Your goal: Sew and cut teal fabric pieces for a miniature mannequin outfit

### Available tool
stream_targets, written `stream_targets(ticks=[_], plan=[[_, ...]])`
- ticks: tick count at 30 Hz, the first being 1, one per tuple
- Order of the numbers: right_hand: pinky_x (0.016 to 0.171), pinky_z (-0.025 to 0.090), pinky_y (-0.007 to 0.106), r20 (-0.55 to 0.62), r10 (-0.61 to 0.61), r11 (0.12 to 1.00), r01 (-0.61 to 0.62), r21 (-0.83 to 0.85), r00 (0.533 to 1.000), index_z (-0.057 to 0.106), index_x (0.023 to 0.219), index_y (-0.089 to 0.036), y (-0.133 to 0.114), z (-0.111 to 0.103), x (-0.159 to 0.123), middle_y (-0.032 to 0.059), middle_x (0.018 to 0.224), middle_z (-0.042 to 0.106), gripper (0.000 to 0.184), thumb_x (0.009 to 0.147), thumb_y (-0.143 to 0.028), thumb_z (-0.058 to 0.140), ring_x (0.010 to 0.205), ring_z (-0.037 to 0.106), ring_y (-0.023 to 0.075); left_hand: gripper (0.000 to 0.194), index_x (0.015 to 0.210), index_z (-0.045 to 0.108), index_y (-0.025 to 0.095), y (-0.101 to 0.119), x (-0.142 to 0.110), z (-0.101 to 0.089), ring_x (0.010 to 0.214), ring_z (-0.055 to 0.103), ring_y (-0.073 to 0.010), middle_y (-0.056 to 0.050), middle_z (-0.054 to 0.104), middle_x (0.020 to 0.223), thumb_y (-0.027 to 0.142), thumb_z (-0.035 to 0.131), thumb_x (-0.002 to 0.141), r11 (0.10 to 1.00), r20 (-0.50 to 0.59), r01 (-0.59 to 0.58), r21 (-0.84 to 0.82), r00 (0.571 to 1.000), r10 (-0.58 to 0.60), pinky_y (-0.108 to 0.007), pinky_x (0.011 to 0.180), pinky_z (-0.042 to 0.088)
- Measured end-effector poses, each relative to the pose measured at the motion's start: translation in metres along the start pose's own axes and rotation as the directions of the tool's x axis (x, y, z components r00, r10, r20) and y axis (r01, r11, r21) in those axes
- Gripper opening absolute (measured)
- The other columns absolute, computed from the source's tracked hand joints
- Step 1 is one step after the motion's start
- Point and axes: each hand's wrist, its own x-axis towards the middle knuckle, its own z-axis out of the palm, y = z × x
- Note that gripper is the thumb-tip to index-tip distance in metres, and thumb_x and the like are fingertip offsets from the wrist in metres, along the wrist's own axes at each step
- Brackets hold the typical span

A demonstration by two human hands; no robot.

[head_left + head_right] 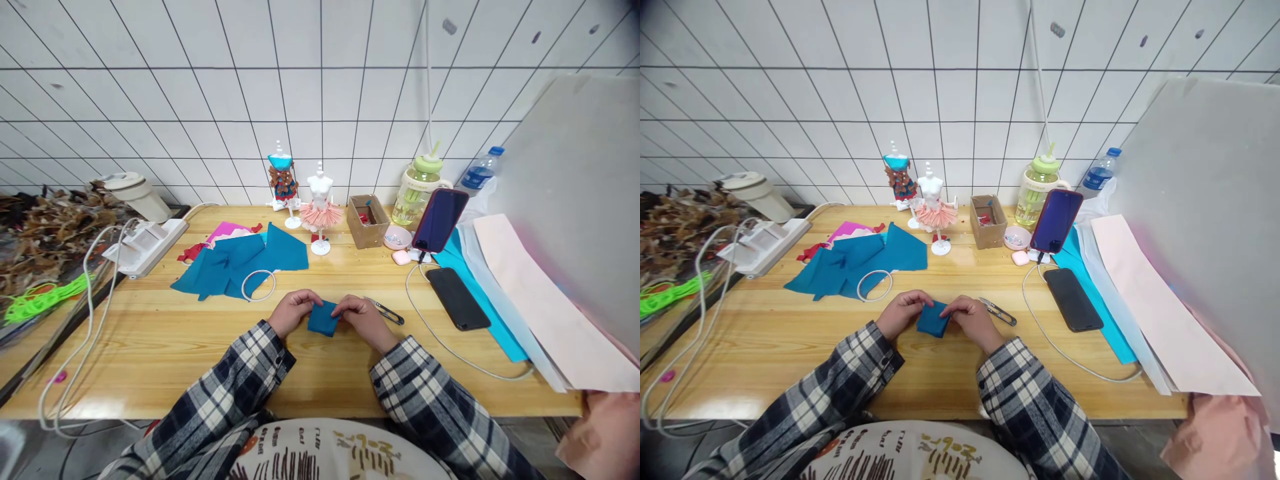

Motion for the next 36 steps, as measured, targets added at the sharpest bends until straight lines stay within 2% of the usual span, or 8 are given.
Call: stream_targets(ticks=[2,4,10,23,26,29,33,36], plan=[[0.074,0.047,0.027,-0.055,-0.023,0.999,0.022,-0.029,0.998,0.074,0.071,-0.023,0.001,0.002,0.0,0.0012,0.077,0.065,0.026,0.071,-0.01,0.051,0.076,0.06,0.0142,0.044,0.113,0.061,0.018,0.004,0.0,0.001,0.058,0.057,-0.0116,0.0,0.062,0.071,0.045,0.059,0.078,0.999,0.01,0.046,0.004,0.999,-0.046,-0.022,0.055,0.044],[0.072,0.048,0.027,-0.106,-0.041,0.998,0.036,-0.048,0.993,0.074,0.073,-0.024,0.003,0.004,-0.001,0.0021,0.079,0.064,0.027,0.074,-0.012,0.05,0.077,0.06,0.0145,0.055,0.121,0.055,0.018,0.009,0.0,0.003,0.061,0.06,-0.0132,-0.003,0.064,0.076,0.056,0.051,0.082,0.994,0.029,0.102,0.043,0.994,-0.104,-0.023,0.054,0.045],[0.064,0.05,0.026,-0.167,-0.055,0.996,0.042,-0.077,0.984,0.073,0.073,-0.023,0.006,0.005,-0.001,0.0028,0.079,0.062,0.026,0.076,-0.015,0.049,0.072,0.059,0.0143,0.046,0.082,0.067,0.012,0.019,0.003,0.01,0.056,0.062,-0.0173,-0.005,0.067,0.065,0.056,0.068,0.069,0.964,0.137,0.183,0.194,0.968,-0.212,-0.023,0.047,0.043],[0.055,0.054,0.025,-0.105,0.046,0.999,-0.047,-0.011,0.993,0.073,0.076,-0.022,0.005,0.006,-0.002,0.0049,0.088,0.065,0.023,0.076,-0.024,0.051,0.072,0.061,0.0152,0.038,0.088,0.067,0.016,0.017,0.001,0.008,0.058,0.062,-0.0145,-0.002,0.069,0.067,0.051,0.067,0.073,0.973,0.151,0.181,0.14,0.968,-0.201,-0.022,0.051,0.044],[0.061,0.055,0.027,-0.089,0.085,0.996,-0.082,0.042,0.992,0.07,0.099,-0.024,0.0,0.005,-0.003,0.0039,0.09,0.068,0.031,0.076,-0.024,0.049,0.075,0.064,0.0159,0.038,0.09,0.067,0.016,0.015,0.002,0.008,0.057,0.062,-0.0146,-0.002,0.069,0.067,0.05,0.068,0.073,0.978,0.149,0.17,0.123,0.971,-0.187,-0.022,0.051,0.044],[0.055,0.054,0.028,-0.105,0.212,0.975,-0.202,0.095,0.972,0.062,0.115,-0.022,-0.005,0.006,0.0,0.0032,0.078,0.069,0.039,0.082,-0.035,0.046,0.066,0.065,0.0167,0.039,0.09,0.067,0.015,0.013,0.003,0.008,0.055,0.061,-0.0143,-0.003,0.07,0.068,0.049,0.069,0.072,0.982,0.145,0.155,0.111,0.975,-0.171,-0.023,0.051,0.044],[0.042,0.046,0.025,-0.119,0.276,0.961,-0.273,0.039,0.954,0.068,0.078,-0.019,-0.007,0.009,0.005,0.0004,0.056,0.062,0.029,0.076,-0.047,0.061,0.047,0.057,0.0145,0.041,0.092,0.068,0.015,0.012,0.002,0.009,0.058,0.062,-0.0161,-0.005,0.071,0.073,0.049,0.07,0.071,0.983,0.134,0.151,0.106,0.977,-0.165,-0.024,0.052,0.045],[0.039,0.042,0.024,-0.13,0.279,0.96,-0.28,0.016,0.951,0.065,0.066,-0.019,-0.006,0.01,0.007,-0.0019,0.048,0.058,0.03,0.072,-0.049,0.065,0.04,0.052,0.0124,0.042,0.092,0.069,0.013,0.012,0.001,0.009,0.059,0.063,-0.0178,-0.006,0.072,0.072,0.049,0.07,0.07,0.983,0.125,0.156,0.096,0.978,-0.168,-0.026,0.053,0.046]])
